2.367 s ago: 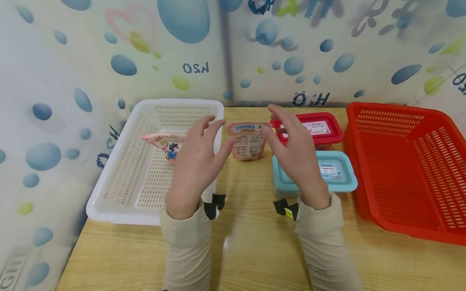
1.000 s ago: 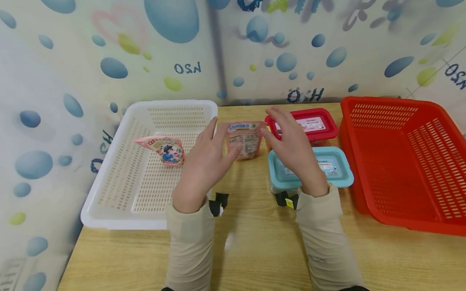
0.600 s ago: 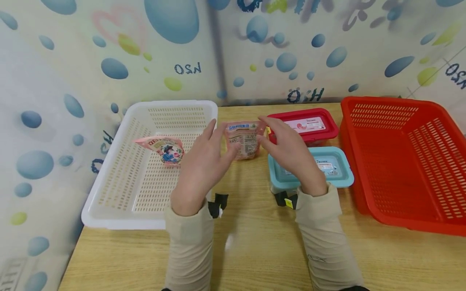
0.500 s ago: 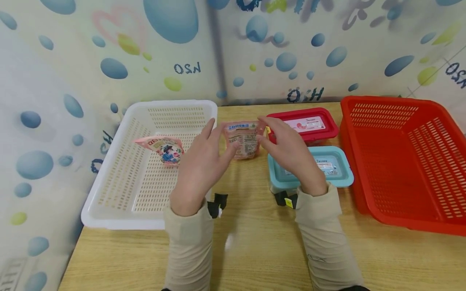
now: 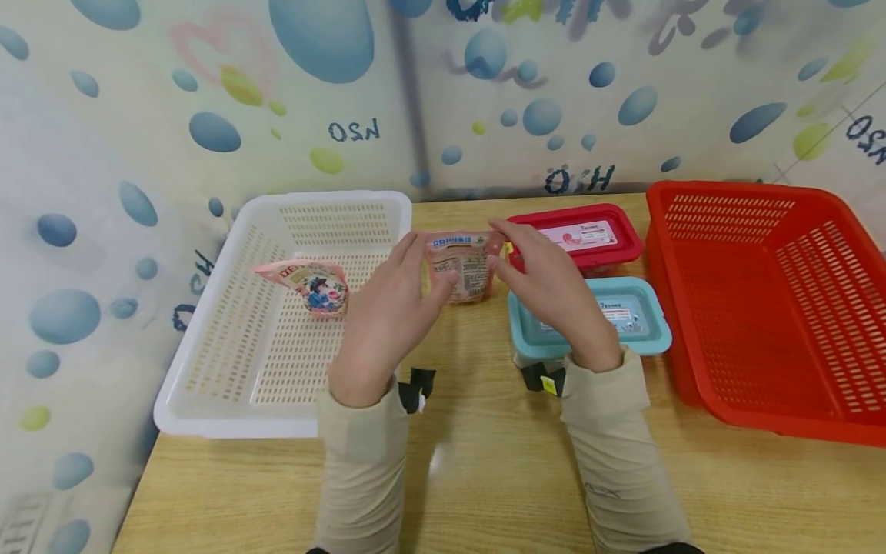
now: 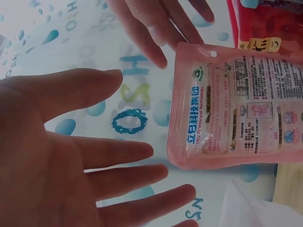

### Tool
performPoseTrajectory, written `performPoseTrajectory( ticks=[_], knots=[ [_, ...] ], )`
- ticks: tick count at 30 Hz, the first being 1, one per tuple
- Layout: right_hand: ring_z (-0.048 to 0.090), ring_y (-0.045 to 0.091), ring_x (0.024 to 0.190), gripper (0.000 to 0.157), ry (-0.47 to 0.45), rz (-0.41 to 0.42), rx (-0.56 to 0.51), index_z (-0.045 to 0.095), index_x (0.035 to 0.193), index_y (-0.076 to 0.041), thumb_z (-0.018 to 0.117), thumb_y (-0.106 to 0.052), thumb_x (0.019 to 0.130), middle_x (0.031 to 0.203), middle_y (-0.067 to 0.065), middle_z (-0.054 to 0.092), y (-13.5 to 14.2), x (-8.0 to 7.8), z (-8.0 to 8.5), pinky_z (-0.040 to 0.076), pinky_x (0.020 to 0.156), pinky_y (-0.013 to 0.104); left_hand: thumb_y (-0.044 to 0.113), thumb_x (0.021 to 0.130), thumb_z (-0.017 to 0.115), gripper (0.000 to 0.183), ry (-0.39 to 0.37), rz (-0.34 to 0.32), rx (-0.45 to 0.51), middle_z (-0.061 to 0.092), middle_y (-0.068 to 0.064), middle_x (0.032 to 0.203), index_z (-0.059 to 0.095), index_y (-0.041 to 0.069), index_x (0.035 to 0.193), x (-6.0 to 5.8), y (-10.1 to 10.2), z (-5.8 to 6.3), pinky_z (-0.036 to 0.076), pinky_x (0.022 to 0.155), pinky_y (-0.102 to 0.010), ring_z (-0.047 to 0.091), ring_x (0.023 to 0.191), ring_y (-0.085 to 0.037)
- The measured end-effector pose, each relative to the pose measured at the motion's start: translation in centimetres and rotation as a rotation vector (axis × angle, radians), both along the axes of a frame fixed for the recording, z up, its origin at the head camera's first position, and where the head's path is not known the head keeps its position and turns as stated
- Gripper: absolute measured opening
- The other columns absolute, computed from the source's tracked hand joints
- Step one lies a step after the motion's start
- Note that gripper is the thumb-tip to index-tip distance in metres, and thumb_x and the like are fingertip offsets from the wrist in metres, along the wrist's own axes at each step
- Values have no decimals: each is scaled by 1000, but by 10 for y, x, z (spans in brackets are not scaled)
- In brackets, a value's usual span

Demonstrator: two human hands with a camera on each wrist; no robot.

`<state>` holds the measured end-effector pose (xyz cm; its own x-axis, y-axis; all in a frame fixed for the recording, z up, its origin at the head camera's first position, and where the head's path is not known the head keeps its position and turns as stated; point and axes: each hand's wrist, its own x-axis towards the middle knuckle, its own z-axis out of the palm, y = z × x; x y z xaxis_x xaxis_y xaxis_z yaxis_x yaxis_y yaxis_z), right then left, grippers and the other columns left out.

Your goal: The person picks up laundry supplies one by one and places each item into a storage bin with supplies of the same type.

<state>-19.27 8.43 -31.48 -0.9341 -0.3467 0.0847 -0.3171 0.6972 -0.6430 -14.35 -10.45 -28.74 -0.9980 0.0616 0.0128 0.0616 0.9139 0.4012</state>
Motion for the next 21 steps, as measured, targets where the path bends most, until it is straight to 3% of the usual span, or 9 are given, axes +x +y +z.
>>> performPoseTrajectory(
  ticks=[8, 15, 21],
  knots=[
    [38, 19, 119, 60, 21, 4, -12, 33, 138, -20, 58, -34, 86, 129, 1, 44, -1, -1, -1, 38, 92, 43, 52, 88, 42, 65, -26, -37, -42, 22, 0, 145, 26, 18, 141, -1, 1, -2, 33, 97, -43, 31, 127, -22],
    [43, 19, 113, 56, 8, 5, -6, 35, 137, -18, 57, -30, 87, 123, 1, 48, -3, -1, -2, 41, 89, 41, 51, 87, 45, 63, -3, -52, -56, 21, -1, 146, 28, 20, 140, -1, 4, -2, 40, 87, -49, 33, 126, -26],
    [45, 19, 110, 54, 26, 12, 0, 37, 136, -17, 56, -32, 87, 120, 0, 49, -4, -1, -2, 42, 87, 40, 48, 87, 48, 55, 60, -125, -58, 24, 2, 144, 38, 21, 134, 1, 8, -5, 45, 79, -48, 34, 124, -25]
  ],
)
